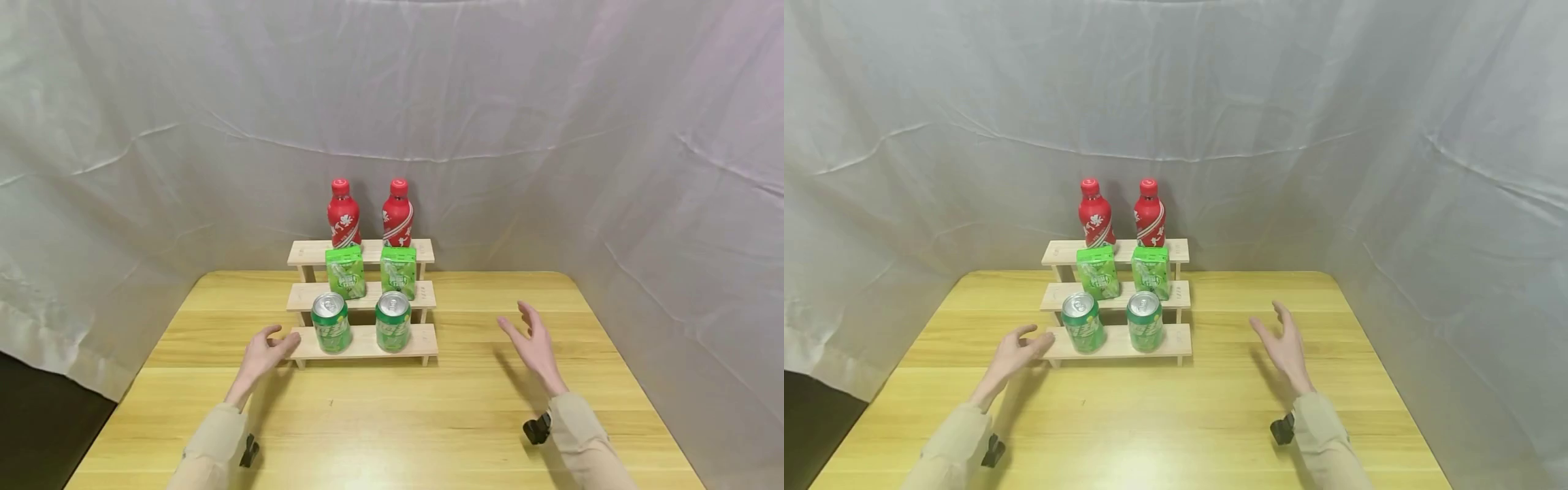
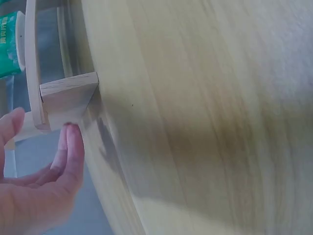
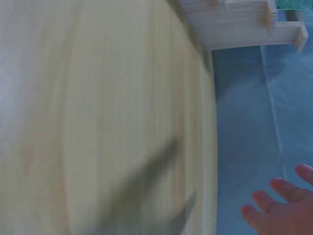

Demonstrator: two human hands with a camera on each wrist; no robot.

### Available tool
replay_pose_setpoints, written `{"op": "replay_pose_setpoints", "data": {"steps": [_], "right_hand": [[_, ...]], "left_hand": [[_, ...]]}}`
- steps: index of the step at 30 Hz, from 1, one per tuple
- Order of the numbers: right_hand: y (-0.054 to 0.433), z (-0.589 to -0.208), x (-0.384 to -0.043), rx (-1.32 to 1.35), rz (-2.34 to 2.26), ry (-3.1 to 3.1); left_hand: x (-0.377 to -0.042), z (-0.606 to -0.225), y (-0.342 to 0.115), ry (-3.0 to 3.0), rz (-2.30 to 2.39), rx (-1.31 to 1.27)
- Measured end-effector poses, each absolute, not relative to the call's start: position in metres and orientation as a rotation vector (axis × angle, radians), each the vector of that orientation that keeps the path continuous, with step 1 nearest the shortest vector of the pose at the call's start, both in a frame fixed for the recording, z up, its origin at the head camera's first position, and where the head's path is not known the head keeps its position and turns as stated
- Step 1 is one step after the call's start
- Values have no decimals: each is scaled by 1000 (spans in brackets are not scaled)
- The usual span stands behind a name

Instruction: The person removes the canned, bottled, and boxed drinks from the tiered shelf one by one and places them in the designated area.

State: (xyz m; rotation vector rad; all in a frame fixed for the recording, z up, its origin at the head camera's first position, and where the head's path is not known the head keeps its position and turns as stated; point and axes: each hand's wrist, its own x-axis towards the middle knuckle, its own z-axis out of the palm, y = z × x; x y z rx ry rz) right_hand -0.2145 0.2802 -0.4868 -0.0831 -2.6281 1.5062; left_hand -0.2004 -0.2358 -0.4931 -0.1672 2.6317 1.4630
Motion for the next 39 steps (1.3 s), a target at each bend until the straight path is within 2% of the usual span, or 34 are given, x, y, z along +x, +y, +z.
{"op": "replay_pose_setpoints", "data": {"steps": [20,39], "right_hand": [[264,-441,-237,4,1750,-2477],[244,-391,-274,276,1808,-2517]], "left_hand": [[-207,-491,-235,2575,1520,-216],[-210,-490,-234,2504,1568,-251]]}}
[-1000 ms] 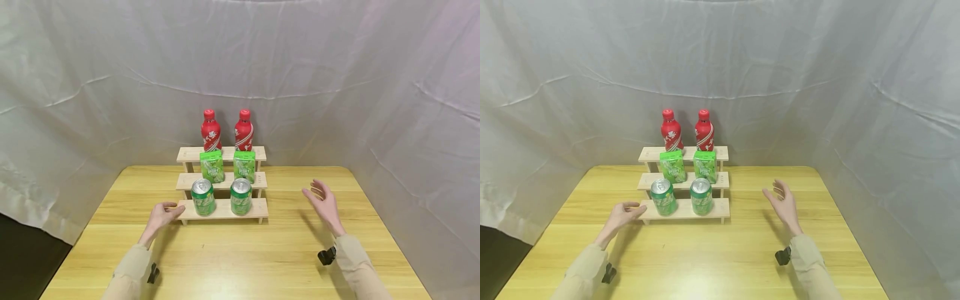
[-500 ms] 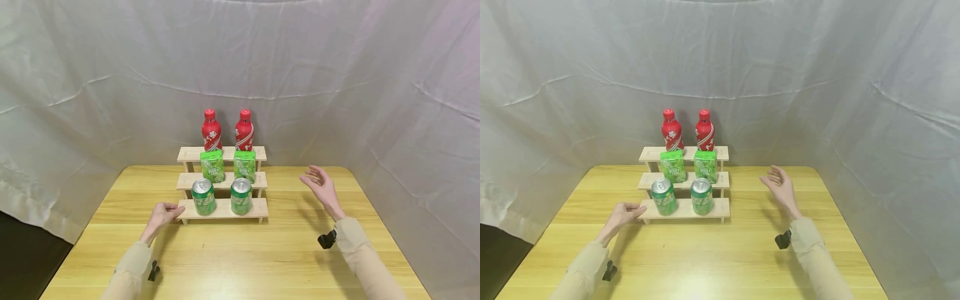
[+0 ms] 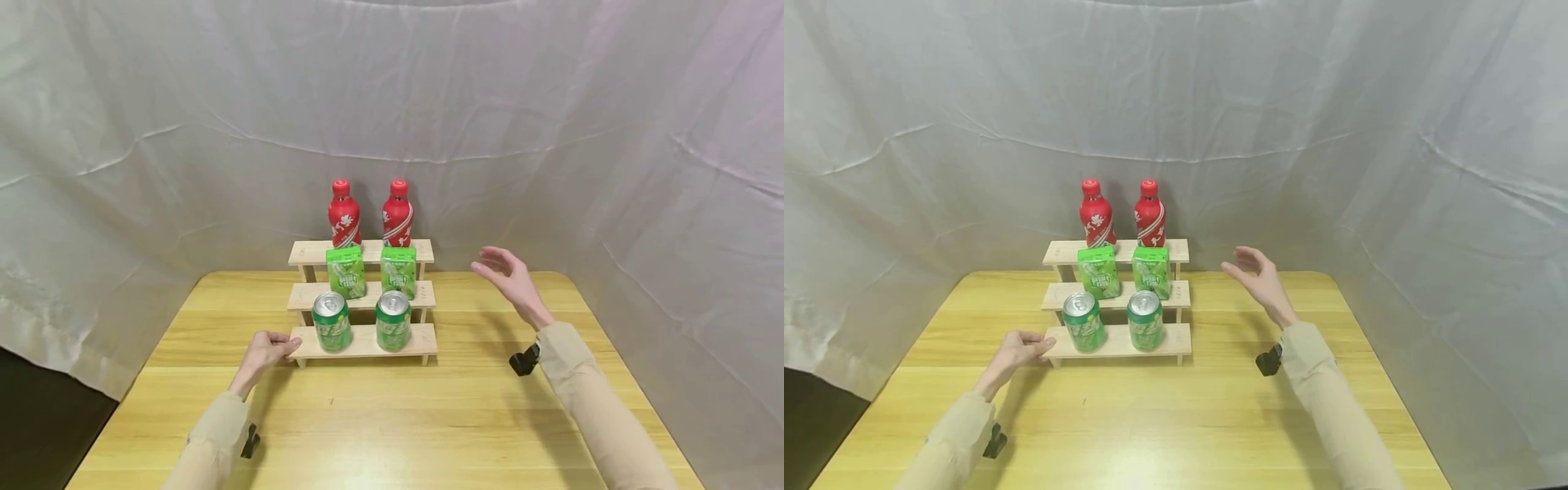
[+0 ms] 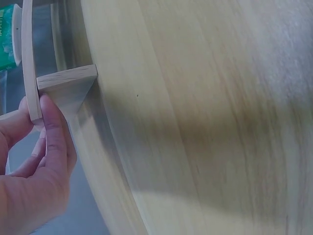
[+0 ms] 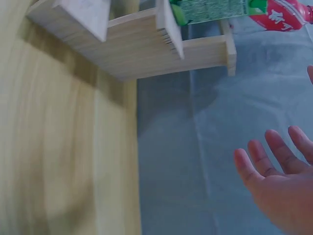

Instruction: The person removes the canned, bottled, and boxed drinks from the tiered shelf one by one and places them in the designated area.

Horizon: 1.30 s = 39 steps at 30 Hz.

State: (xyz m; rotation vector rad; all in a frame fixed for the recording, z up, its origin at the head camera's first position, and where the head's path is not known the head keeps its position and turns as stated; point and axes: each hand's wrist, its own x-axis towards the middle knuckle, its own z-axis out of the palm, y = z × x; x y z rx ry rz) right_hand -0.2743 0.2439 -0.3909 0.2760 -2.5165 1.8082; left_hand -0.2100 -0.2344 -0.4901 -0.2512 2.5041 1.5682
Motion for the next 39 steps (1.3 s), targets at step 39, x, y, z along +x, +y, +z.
{"op": "replay_pose_setpoints", "data": {"steps": [39], "right_hand": [[150,-305,-348,778,1847,-2534]], "left_hand": [[-212,-488,-234,2474,1589,-212]]}}
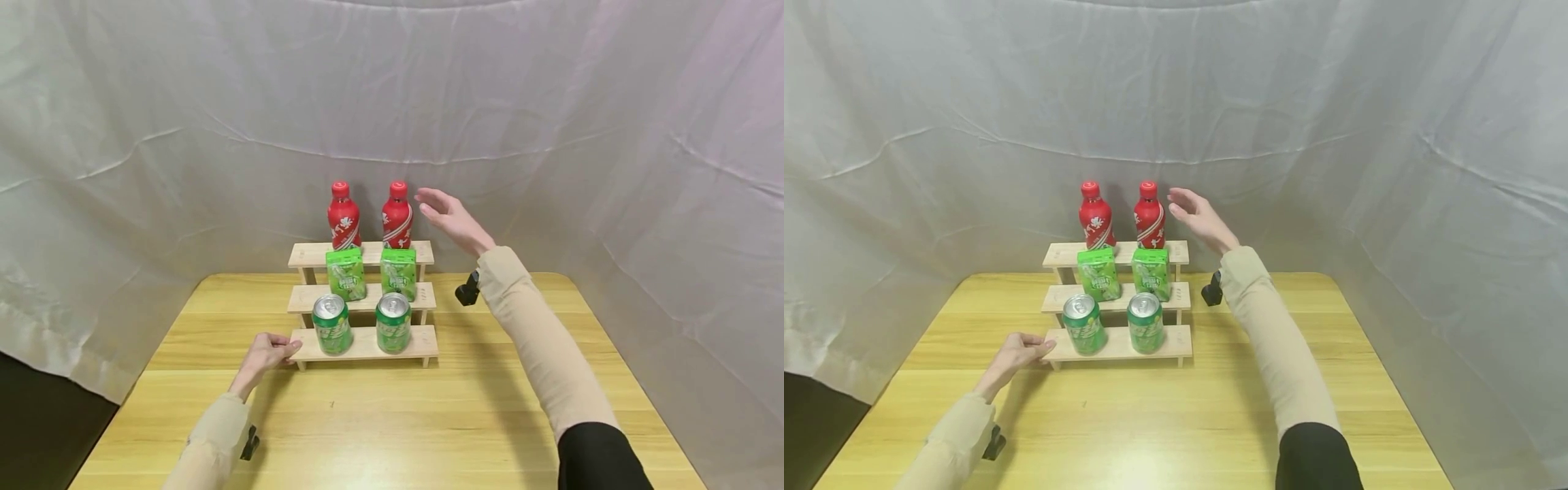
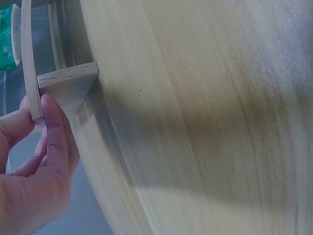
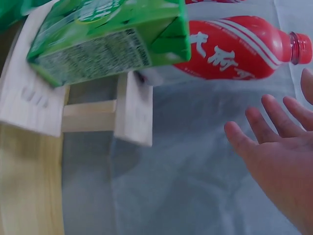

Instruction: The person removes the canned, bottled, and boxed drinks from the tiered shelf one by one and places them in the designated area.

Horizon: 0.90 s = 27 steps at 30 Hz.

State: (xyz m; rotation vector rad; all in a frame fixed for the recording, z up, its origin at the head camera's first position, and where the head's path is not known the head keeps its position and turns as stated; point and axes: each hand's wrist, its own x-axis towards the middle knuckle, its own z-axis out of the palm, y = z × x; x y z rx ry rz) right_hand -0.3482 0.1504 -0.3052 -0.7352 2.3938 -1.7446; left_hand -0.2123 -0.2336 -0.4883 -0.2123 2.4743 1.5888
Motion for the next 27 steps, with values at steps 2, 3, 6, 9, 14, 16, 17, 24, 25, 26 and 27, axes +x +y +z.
{"op": "replay_pose_setpoints", "data": {"steps": [2,3,6,9,14,16,17,24,25,26,27], "right_hand": [[144,-303,-351,-739,-1750,2383],[141,-302,-352,-740,-1750,2380],[131,-301,-356,-738,-1773,2344],[121,-301,-359,-730,-1803,2293],[108,-301,-363,-700,-1840,2251],[106,-301,-364,-690,-1837,2251],[105,-302,-365,-687,-1834,2249],[102,-301,-366,-681,-1821,2246],[102,-301,-366,-685,-1825,2250],[102,-301,-366,-691,-1830,2252],[102,-302,-367,-698,-1835,2255]], "left_hand": [[-212,-488,-234,2474,1588,-212],[-213,-488,-234,2475,1587,-210],[-212,-488,-235,2476,1585,-211],[-212,-488,-236,2472,1591,-209],[-211,-488,-238,2469,1599,-210],[-210,-488,-238,2471,1597,-214],[-210,-488,-237,2471,1597,-218],[-210,-487,-236,2476,1589,-228],[-210,-487,-236,2477,1586,-229],[-210,-487,-236,2478,1582,-229],[-210,-487,-236,2478,1581,-232]]}}
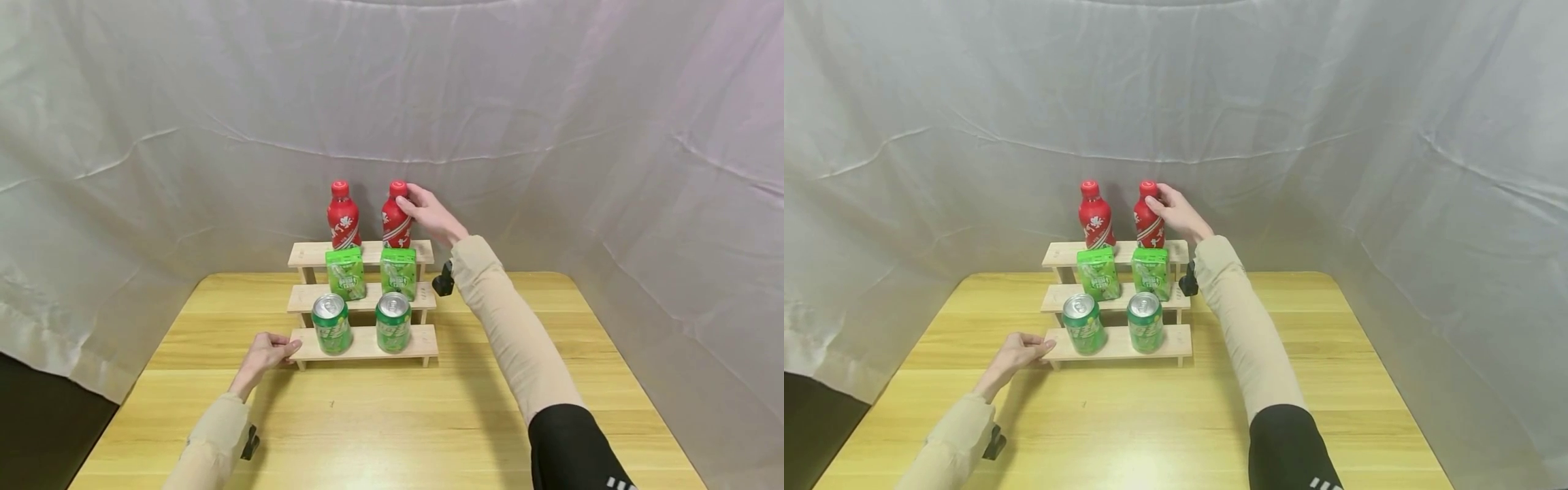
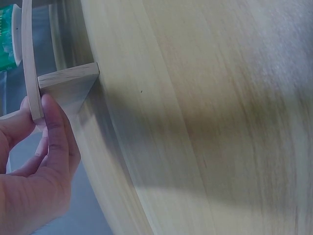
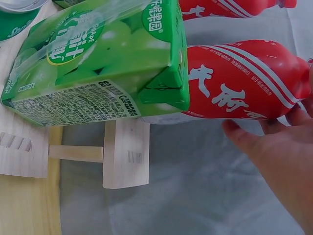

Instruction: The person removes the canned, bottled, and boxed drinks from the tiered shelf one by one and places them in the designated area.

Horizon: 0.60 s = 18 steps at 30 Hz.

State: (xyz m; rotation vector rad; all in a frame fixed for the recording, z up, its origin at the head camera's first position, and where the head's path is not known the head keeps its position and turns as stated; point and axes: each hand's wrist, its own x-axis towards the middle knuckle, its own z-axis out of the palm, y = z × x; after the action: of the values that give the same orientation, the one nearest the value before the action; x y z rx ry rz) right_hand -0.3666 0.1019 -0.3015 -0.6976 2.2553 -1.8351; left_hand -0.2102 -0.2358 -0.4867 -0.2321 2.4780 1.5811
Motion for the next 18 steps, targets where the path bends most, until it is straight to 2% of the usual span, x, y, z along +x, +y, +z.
{"op": "replay_pose_setpoints", "data": {"steps": [18], "right_hand": [[109,-300,-356,-675,-1900,2382]], "left_hand": [[-209,-488,-233,2475,1574,-248]]}}
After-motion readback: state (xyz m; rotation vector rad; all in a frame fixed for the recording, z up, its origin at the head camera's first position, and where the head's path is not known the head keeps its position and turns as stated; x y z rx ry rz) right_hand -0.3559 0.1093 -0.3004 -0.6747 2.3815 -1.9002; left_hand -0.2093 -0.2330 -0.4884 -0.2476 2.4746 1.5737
